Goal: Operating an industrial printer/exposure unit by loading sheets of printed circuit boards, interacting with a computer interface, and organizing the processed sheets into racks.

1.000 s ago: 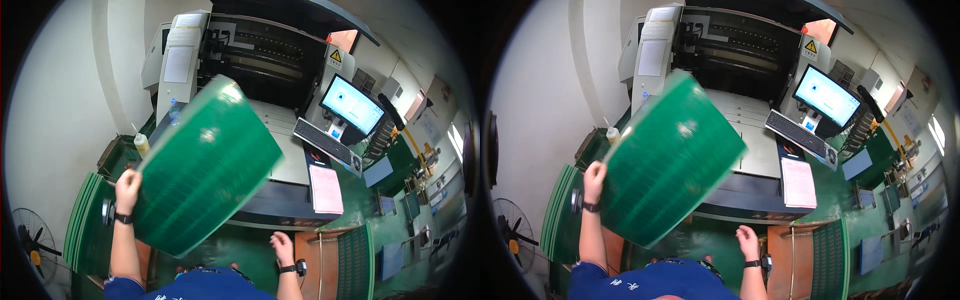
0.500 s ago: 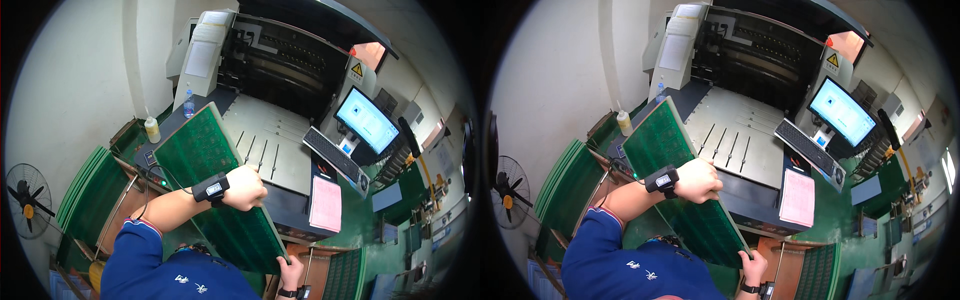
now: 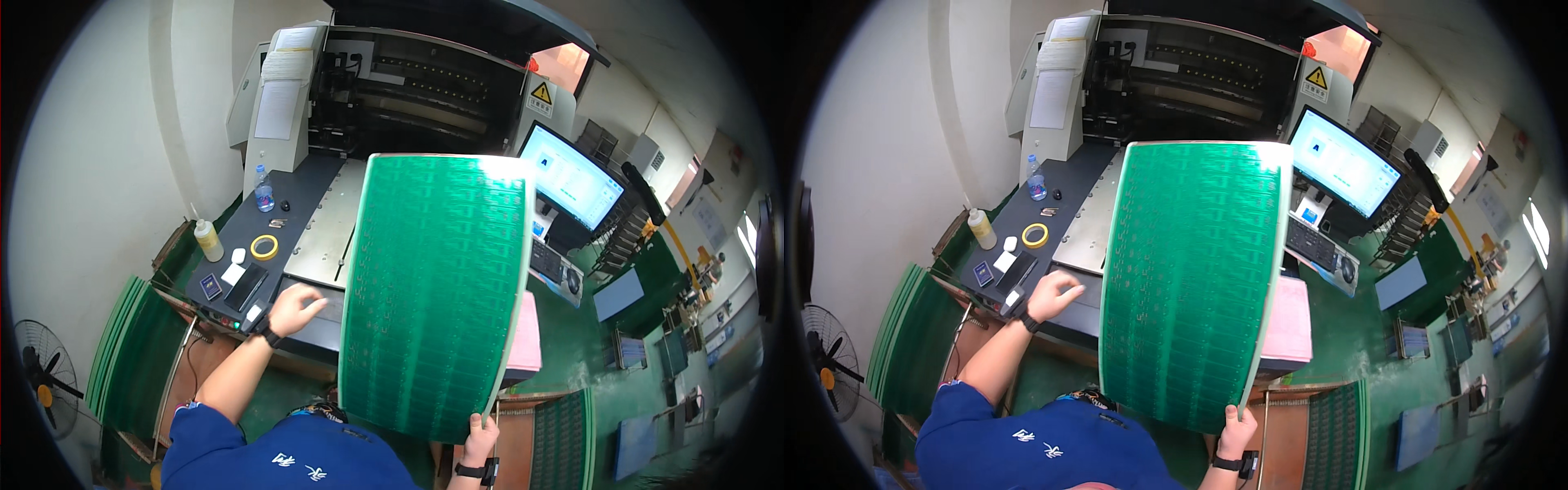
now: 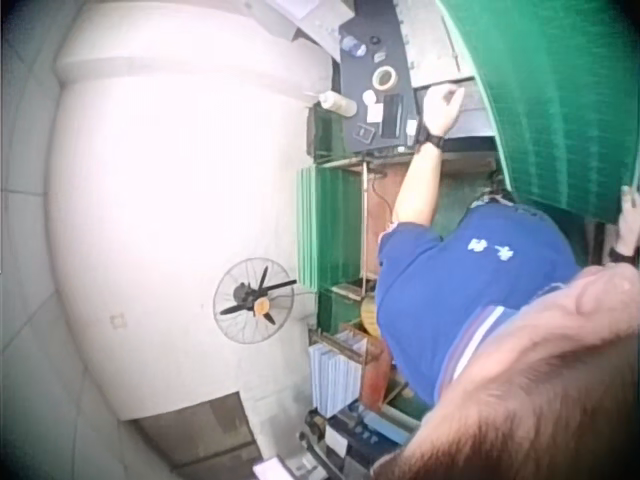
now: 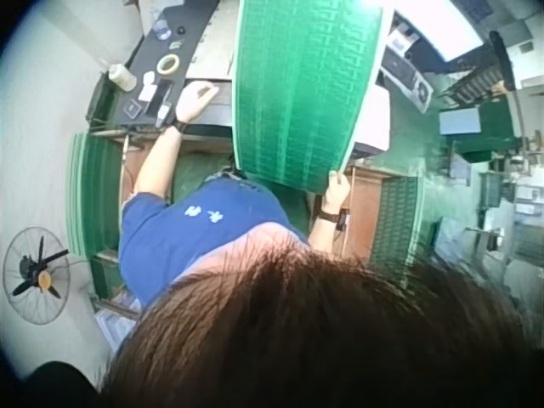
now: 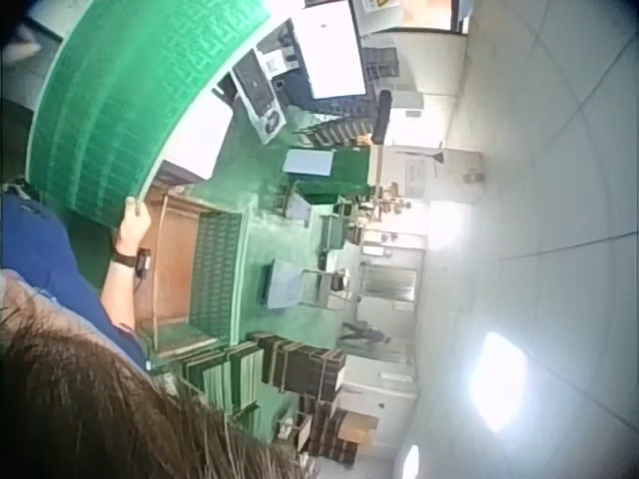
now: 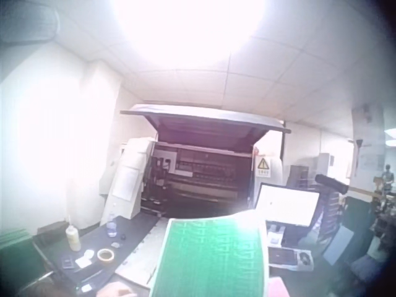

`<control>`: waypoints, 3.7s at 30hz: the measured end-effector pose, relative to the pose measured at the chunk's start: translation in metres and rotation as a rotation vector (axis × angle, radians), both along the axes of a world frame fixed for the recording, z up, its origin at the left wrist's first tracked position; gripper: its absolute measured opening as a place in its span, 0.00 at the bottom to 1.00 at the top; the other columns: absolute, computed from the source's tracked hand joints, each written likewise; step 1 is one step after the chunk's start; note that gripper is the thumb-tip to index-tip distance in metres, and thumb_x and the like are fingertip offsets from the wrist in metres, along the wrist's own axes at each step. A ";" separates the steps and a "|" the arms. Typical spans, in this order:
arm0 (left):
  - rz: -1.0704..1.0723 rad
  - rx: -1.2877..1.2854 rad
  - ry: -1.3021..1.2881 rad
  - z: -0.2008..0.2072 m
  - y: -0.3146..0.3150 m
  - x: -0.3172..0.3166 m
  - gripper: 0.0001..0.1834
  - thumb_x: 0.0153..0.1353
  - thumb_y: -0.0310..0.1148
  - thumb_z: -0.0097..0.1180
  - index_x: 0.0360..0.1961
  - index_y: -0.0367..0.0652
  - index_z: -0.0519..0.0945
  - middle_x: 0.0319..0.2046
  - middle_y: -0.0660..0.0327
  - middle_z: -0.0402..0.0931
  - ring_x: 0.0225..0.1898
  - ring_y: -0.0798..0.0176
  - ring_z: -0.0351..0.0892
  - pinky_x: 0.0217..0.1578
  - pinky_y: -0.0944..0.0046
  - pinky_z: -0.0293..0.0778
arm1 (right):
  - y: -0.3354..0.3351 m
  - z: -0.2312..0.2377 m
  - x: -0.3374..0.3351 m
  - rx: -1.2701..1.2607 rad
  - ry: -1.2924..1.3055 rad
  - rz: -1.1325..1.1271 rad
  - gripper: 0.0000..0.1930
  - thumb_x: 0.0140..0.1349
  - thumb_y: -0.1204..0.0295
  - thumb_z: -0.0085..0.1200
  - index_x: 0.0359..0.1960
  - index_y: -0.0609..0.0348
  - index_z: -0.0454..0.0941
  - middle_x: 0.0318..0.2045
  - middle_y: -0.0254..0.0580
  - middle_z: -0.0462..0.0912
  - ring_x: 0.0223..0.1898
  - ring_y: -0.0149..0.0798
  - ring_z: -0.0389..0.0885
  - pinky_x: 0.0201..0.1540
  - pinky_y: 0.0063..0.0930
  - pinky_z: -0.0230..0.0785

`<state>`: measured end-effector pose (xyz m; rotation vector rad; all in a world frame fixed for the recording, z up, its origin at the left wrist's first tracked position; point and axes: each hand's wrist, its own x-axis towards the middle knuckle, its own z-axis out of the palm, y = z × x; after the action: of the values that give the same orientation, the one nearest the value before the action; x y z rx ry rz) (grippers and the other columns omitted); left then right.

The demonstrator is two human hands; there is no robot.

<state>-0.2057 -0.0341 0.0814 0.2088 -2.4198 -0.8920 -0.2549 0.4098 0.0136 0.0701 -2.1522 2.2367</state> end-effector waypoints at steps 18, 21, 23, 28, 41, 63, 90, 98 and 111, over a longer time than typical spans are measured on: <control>0.559 -0.207 -0.189 -0.174 -0.108 0.017 0.05 0.47 0.31 0.58 0.19 0.42 0.79 0.26 0.61 0.76 0.42 0.53 0.70 0.41 0.53 0.62 | -0.219 0.032 -0.195 -0.217 -0.534 0.273 0.16 0.62 0.67 0.48 0.47 0.66 0.71 0.44 0.42 0.77 0.46 0.41 0.74 0.52 0.37 0.66; 0.593 -0.161 -0.192 -0.169 -0.109 0.024 0.04 0.46 0.31 0.59 0.20 0.42 0.80 0.26 0.61 0.76 0.42 0.54 0.70 0.41 0.54 0.63 | -0.294 0.041 -0.242 -0.122 -0.711 0.308 0.12 0.61 0.68 0.48 0.40 0.64 0.74 0.37 0.41 0.78 0.39 0.39 0.75 0.45 0.33 0.68; 0.539 -0.112 -0.186 -0.159 -0.109 0.016 0.05 0.47 0.32 0.58 0.20 0.43 0.79 0.26 0.61 0.76 0.42 0.54 0.70 0.41 0.54 0.63 | -0.301 -0.017 -0.302 -0.118 -0.685 0.301 0.11 0.60 0.68 0.48 0.39 0.62 0.74 0.35 0.40 0.77 0.36 0.38 0.75 0.41 0.31 0.68; 0.571 -0.050 -0.201 -0.154 -0.110 0.021 0.03 0.46 0.31 0.59 0.21 0.44 0.80 0.26 0.62 0.76 0.42 0.55 0.70 0.42 0.55 0.63 | -0.359 -0.063 -0.345 0.404 -0.505 0.324 0.09 0.57 0.68 0.48 0.34 0.60 0.76 0.27 0.33 0.76 0.25 0.33 0.71 0.30 0.25 0.65; 0.573 -0.048 -0.216 -0.152 -0.113 0.015 0.03 0.47 0.31 0.58 0.20 0.45 0.79 0.26 0.63 0.76 0.41 0.57 0.71 0.40 0.56 0.62 | -0.369 -0.087 -0.308 1.364 0.624 0.550 0.27 0.57 0.60 0.51 0.52 0.72 0.70 0.55 0.71 0.65 0.61 0.64 0.59 0.64 0.45 0.52; 0.629 -0.111 -0.135 -0.130 -0.161 0.021 0.12 0.44 0.32 0.63 0.32 0.45 0.78 0.39 0.58 0.75 0.47 0.51 0.70 0.48 0.53 0.64 | -0.250 -0.087 -0.240 1.068 0.572 0.595 0.22 0.56 0.73 0.50 0.53 0.65 0.69 0.58 0.54 0.67 0.63 0.54 0.60 0.65 0.42 0.51; 0.705 -0.225 -0.319 -0.169 -0.212 0.029 0.33 0.37 0.36 0.64 0.50 0.43 0.72 0.39 0.51 0.75 0.43 0.44 0.72 0.47 0.50 0.67 | -0.147 -0.100 -0.185 1.055 0.471 0.047 0.08 0.51 0.76 0.52 0.34 0.59 0.77 0.35 0.46 0.79 0.40 0.50 0.75 0.45 0.39 0.68; 0.746 -0.195 -0.445 -0.154 -0.208 0.022 0.32 0.39 0.36 0.63 0.49 0.41 0.72 0.43 0.49 0.75 0.46 0.44 0.71 0.48 0.49 0.67 | -0.148 -0.098 -0.187 1.041 0.430 0.027 0.07 0.51 0.76 0.52 0.33 0.60 0.77 0.35 0.47 0.79 0.41 0.50 0.75 0.46 0.39 0.68; 0.801 -0.144 -0.532 -0.144 -0.196 0.023 0.36 0.41 0.42 0.61 0.54 0.41 0.68 0.46 0.49 0.72 0.50 0.46 0.68 0.52 0.49 0.65 | -0.147 -0.102 -0.182 1.027 0.434 0.037 0.08 0.51 0.76 0.51 0.34 0.60 0.76 0.36 0.46 0.78 0.41 0.51 0.74 0.46 0.41 0.67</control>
<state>-0.1828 -0.2302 -0.0622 1.3848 -2.4730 -0.3045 -0.4370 0.2630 -0.0887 0.5471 -2.7090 0.7795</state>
